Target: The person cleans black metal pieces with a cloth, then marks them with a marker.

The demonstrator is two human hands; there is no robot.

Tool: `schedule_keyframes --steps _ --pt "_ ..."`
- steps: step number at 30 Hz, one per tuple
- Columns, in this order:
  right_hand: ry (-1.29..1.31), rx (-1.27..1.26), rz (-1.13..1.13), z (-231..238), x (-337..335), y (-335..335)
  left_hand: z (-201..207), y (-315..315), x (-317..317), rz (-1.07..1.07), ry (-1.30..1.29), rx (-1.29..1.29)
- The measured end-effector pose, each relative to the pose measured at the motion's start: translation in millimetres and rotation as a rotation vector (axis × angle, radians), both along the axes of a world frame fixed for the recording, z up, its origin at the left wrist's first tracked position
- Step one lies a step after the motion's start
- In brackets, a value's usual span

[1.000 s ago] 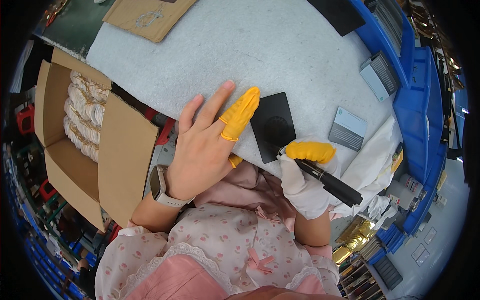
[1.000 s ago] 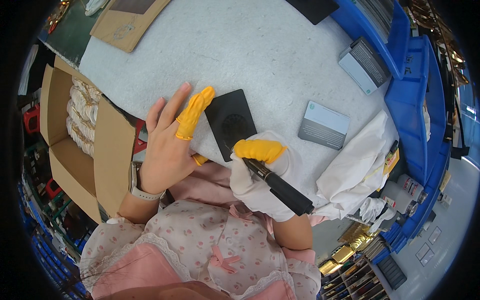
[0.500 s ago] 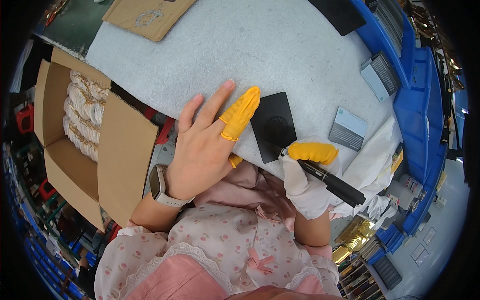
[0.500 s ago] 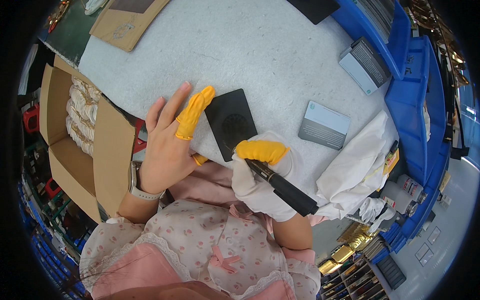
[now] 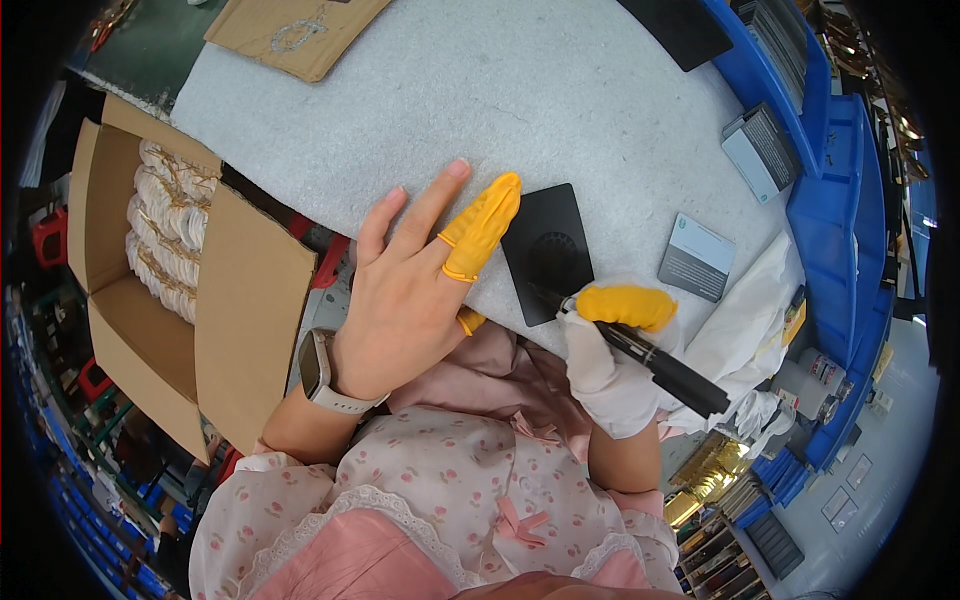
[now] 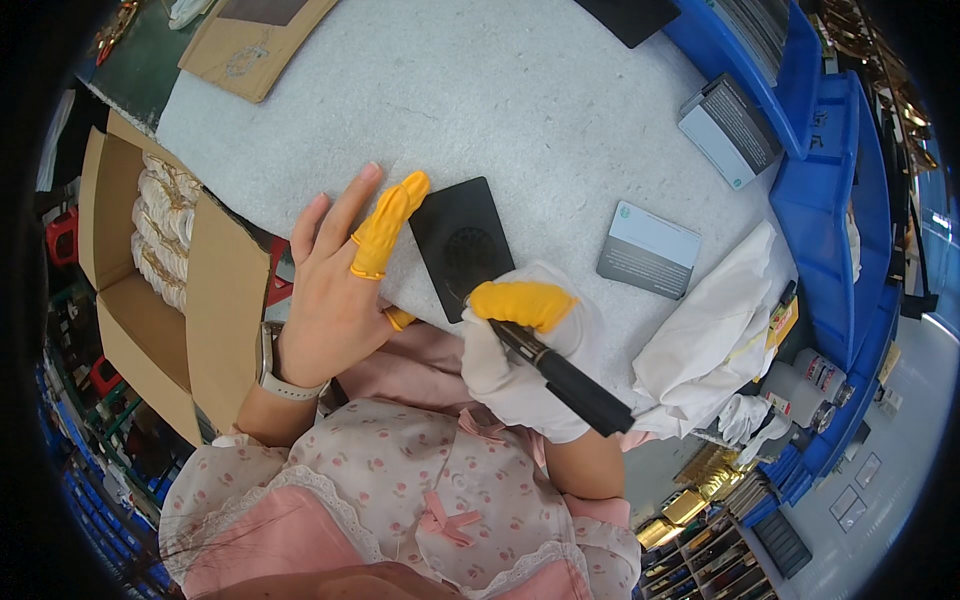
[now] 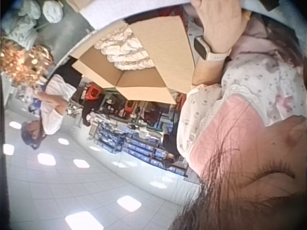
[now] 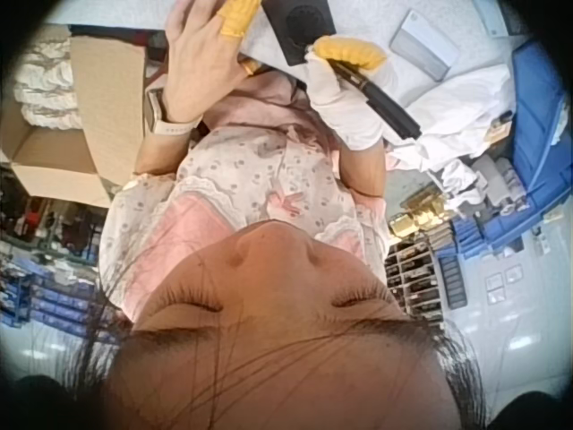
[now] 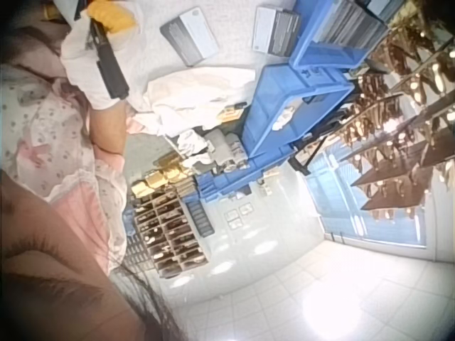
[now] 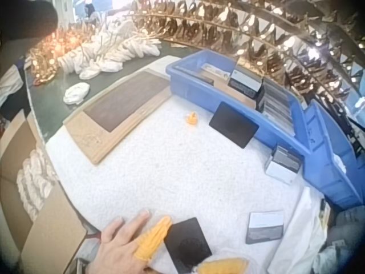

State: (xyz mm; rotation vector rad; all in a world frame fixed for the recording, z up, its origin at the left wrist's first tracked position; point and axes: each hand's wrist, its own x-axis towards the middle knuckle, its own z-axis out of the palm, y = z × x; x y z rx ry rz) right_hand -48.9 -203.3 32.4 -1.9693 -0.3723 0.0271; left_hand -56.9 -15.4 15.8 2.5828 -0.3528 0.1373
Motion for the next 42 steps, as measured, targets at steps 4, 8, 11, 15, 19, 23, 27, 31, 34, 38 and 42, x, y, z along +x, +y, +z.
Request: schedule_keyframes --steps 4,8,11,15,19,23,27,31,34,38,42 --pt "-0.045 0.044 -0.010 -4.5 0.2 -1.6 1.6 -0.5 0.2 0.004 0.015 -0.012" --pt "-0.017 0.022 -0.002 -3.8 -0.5 -0.5 0.8 0.3 0.2 -0.003 0.002 -0.003" --pt "-0.015 -0.005 0.014 -1.2 -0.9 -0.9 1.5 0.1 0.2 0.003 0.016 -0.004" --pt "0.050 -0.009 0.055 -0.6 -0.7 -1.0 1.5 -0.1 0.1 0.002 0.010 -0.005" --pt "0.029 0.021 0.063 -3.7 -1.1 -1.9 0.9 0.2 -0.1 0.001 0.006 -0.013" --pt "0.015 0.006 0.065 -5.4 -1.4 -1.9 1.5 0.0 0.1 0.004 0.016 -0.010" --pt "0.026 -0.056 0.072 -0.4 -0.4 -0.7 1.1 -0.1 0.0 0.002 0.002 -0.012" --pt "0.029 0.059 0.032 -4.9 -3.5 -2.3 0.9 0.8 -0.8 0.002 0.006 -0.022" --pt "-0.026 0.096 0.010 -5.1 -1.7 -0.3 1.4 0.2 -0.5 0.002 0.004 -0.021" --pt "-0.016 -0.023 0.029 -2.9 -0.2 0.9 -0.4 1.1 -0.3 -0.006 0.006 0.006" --pt "0.043 -0.006 0.020 -0.6 -0.4 1.2 0.1 0.6 0.0 -0.002 0.001 -0.022"
